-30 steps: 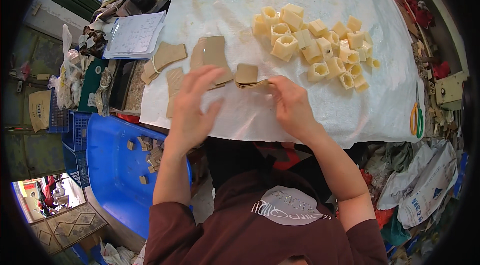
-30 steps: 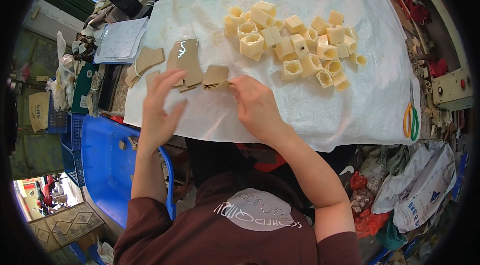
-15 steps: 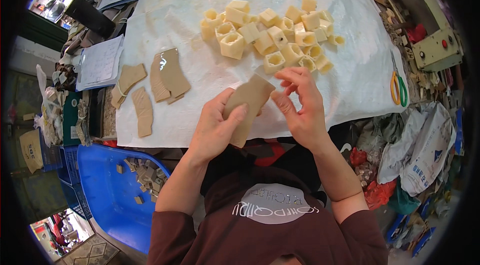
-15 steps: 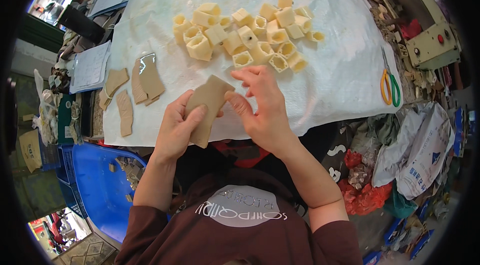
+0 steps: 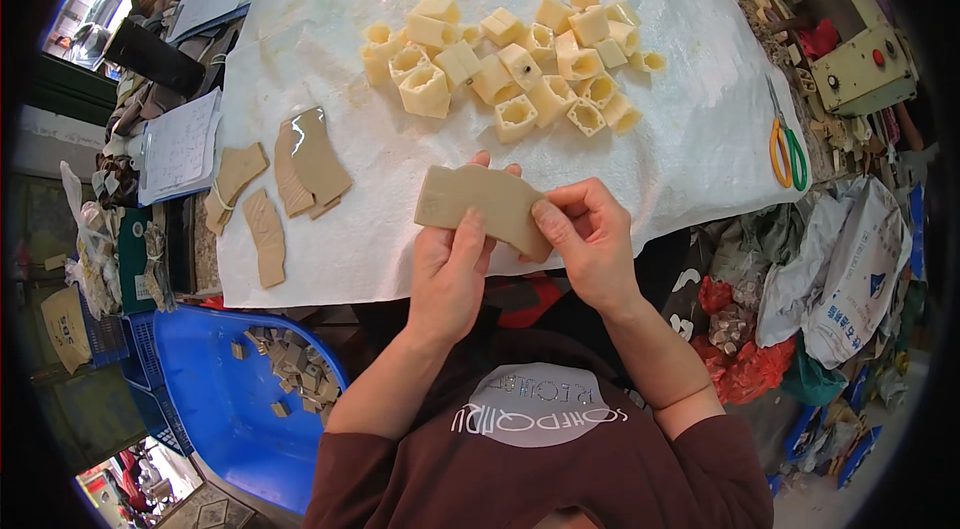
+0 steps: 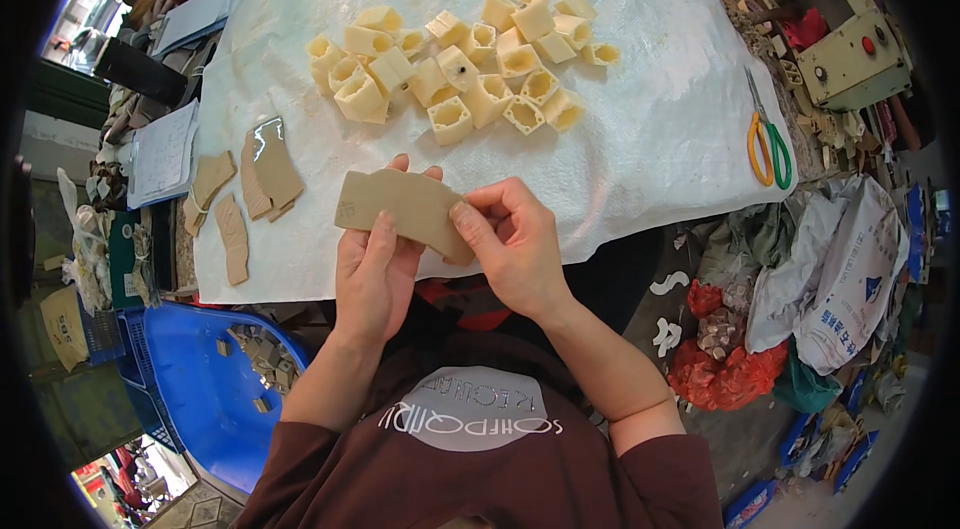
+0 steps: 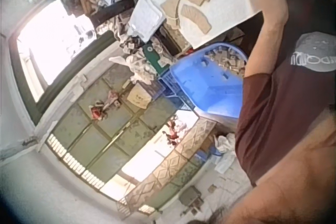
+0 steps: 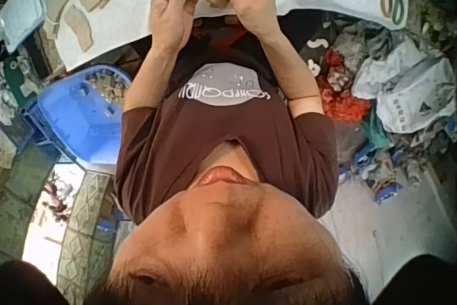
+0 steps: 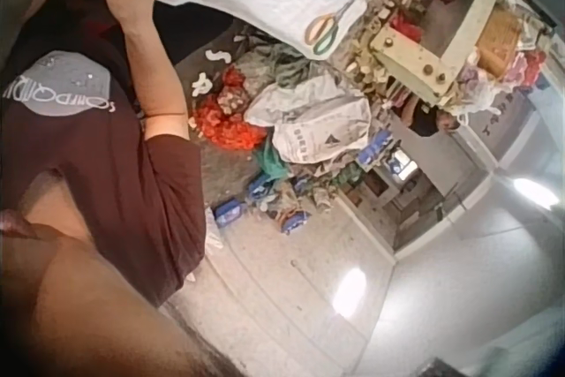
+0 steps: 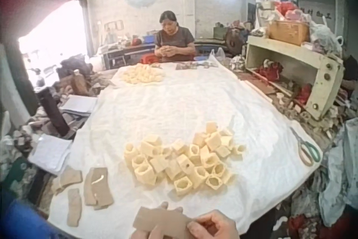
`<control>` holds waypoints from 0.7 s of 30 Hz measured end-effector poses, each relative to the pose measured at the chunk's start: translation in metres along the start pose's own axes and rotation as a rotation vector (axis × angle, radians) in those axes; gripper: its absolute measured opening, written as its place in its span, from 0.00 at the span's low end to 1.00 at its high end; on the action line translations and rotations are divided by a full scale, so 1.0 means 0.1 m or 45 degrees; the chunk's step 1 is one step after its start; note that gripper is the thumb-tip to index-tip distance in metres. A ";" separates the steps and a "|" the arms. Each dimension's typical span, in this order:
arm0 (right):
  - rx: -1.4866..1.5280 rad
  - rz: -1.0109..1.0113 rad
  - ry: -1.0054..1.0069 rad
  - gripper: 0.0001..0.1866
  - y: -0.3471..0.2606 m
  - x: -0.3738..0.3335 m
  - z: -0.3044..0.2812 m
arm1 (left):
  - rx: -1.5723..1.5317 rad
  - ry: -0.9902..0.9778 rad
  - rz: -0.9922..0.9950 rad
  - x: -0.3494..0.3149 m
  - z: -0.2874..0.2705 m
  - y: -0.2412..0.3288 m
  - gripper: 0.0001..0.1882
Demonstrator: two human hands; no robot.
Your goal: The person picks up small, hollow, off-white plastic components and wraps them with brown paper strips. They use scissors to trim the excess paper and place the finished units onto a white sheet on the table. The process is repeated for multiple items throughout the clip.
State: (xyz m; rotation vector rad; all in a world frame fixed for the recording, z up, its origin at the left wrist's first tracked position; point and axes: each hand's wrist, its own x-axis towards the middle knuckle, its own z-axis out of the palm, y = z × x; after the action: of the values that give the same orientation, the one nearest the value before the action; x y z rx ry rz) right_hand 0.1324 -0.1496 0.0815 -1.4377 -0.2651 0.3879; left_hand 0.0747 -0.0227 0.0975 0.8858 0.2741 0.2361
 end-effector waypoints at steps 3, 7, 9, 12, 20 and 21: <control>-0.605 -0.451 0.042 0.07 -0.03 0.04 -0.04 | 0.203 0.002 0.018 0.01 -0.03 -0.01 0.20; -0.790 -0.780 -0.038 0.09 -0.19 0.08 0.00 | 0.917 -0.016 0.302 0.01 -0.17 -0.03 0.18; -0.830 -0.883 -0.116 0.09 -0.28 0.11 0.06 | 1.122 -0.034 0.425 0.02 -0.15 -0.04 0.17; -0.811 -0.919 -0.147 0.10 -0.30 0.16 0.07 | 1.181 -0.111 0.350 0.00 -0.07 0.00 0.15; -0.912 -0.763 0.315 0.05 -0.30 0.55 -0.87 | 1.057 -0.042 0.153 0.04 -0.24 -0.06 0.14; -0.982 -0.726 0.443 0.04 -0.31 0.64 -1.13 | 1.005 -0.036 0.160 0.06 -0.25 -0.08 0.14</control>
State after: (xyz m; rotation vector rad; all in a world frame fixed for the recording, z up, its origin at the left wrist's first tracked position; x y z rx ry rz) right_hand 0.2393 -0.2281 0.0957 -2.0514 -0.5578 -0.4871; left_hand 0.0727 -0.0075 0.0760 1.6894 0.2882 0.2332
